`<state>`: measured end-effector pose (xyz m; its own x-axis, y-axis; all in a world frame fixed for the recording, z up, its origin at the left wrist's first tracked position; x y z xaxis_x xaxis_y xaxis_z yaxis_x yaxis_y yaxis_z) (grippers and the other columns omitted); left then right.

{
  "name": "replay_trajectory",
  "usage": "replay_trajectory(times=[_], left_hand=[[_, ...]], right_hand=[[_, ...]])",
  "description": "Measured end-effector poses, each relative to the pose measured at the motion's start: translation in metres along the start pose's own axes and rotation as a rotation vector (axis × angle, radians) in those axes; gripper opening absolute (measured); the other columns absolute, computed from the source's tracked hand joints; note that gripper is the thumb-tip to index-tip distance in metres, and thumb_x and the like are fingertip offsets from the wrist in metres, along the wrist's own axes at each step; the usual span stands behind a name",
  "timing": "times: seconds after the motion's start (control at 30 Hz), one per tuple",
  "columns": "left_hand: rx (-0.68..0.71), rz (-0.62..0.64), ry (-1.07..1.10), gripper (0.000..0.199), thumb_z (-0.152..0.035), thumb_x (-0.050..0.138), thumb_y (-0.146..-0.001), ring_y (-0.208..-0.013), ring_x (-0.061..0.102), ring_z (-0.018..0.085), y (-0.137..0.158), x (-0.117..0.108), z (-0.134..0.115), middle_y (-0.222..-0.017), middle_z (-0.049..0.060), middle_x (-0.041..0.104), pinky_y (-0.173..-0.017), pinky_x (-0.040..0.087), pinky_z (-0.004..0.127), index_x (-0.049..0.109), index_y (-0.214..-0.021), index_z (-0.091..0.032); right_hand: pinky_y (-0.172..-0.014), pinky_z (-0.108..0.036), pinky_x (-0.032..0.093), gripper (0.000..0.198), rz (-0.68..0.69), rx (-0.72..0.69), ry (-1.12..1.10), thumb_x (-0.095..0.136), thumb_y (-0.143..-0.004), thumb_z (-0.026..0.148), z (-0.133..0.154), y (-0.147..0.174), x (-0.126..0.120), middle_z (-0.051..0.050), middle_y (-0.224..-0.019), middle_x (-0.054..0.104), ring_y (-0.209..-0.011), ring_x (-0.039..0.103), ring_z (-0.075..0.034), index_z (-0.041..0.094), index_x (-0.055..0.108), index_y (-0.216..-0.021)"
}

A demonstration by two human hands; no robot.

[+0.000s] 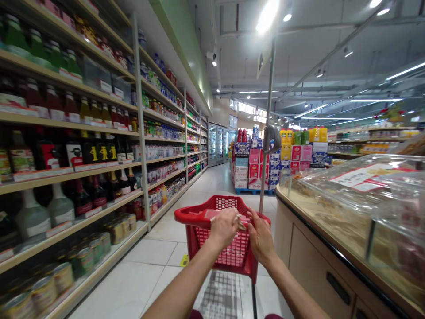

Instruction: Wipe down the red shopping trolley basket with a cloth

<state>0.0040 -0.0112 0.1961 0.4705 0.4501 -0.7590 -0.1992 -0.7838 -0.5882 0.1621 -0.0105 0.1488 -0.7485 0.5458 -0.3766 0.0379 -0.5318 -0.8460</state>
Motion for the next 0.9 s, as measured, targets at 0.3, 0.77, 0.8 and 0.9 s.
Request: replay_trajectory(times=[0.3,0.77,0.8,0.9], left_hand=[[-0.101,-0.064,0.002,0.026,-0.024,0.037,-0.082,-0.098,0.053,0.015,0.003,-0.003,0.009,-0.103,0.004,0.061,-0.089,0.039,0.031,0.056,-0.099,-0.022],[0.087,0.002,0.016,0.024,-0.027,0.044,-0.079,-0.103,0.049,0.012,0.0,0.009,-0.011,-0.108,-0.002,0.059,-0.093,0.036,0.025,0.056,-0.1,-0.026],[0.107,0.015,0.026,0.024,-0.028,0.045,-0.079,-0.104,0.049,0.011,0.0,0.009,-0.013,-0.11,-0.002,0.059,-0.094,0.035,0.024,0.056,-0.1,-0.027],[-0.051,-0.024,0.01,0.026,-0.027,0.039,-0.081,-0.101,0.052,0.015,0.0,0.0,0.005,-0.107,0.003,0.06,-0.091,0.038,0.029,0.055,-0.101,-0.023]], right_hand=[[-0.086,-0.044,0.038,0.044,-0.036,0.08,0.032,0.029,-0.085,0.033,-0.008,-0.002,-0.005,-0.008,-0.108,0.058,-0.095,0.054,-0.021,0.019,0.035,-0.126],[-0.084,-0.041,0.037,0.044,0.038,0.05,0.068,0.029,-0.086,0.032,-0.001,-0.004,-0.006,-0.006,-0.098,0.063,-0.089,0.056,-0.02,0.018,0.034,-0.127],[-0.084,-0.04,0.038,0.044,0.054,0.049,0.054,0.029,-0.086,0.031,-0.001,-0.005,-0.008,-0.005,-0.097,0.063,-0.089,0.056,-0.019,0.019,0.033,-0.128],[-0.084,-0.038,0.038,0.043,0.066,0.071,0.025,0.029,-0.086,0.03,-0.002,-0.005,-0.011,-0.004,-0.097,0.063,-0.09,0.055,-0.019,0.02,0.032,-0.128]])
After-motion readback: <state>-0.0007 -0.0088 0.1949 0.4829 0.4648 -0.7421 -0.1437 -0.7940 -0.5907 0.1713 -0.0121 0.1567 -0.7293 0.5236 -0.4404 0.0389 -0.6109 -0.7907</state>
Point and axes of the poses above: each hand's wrist, its own y-axis away from the middle knuckle, its own x-axis out of the palm, z = x × y, the point moved 2 cm from there along -y, towards the middle knuckle
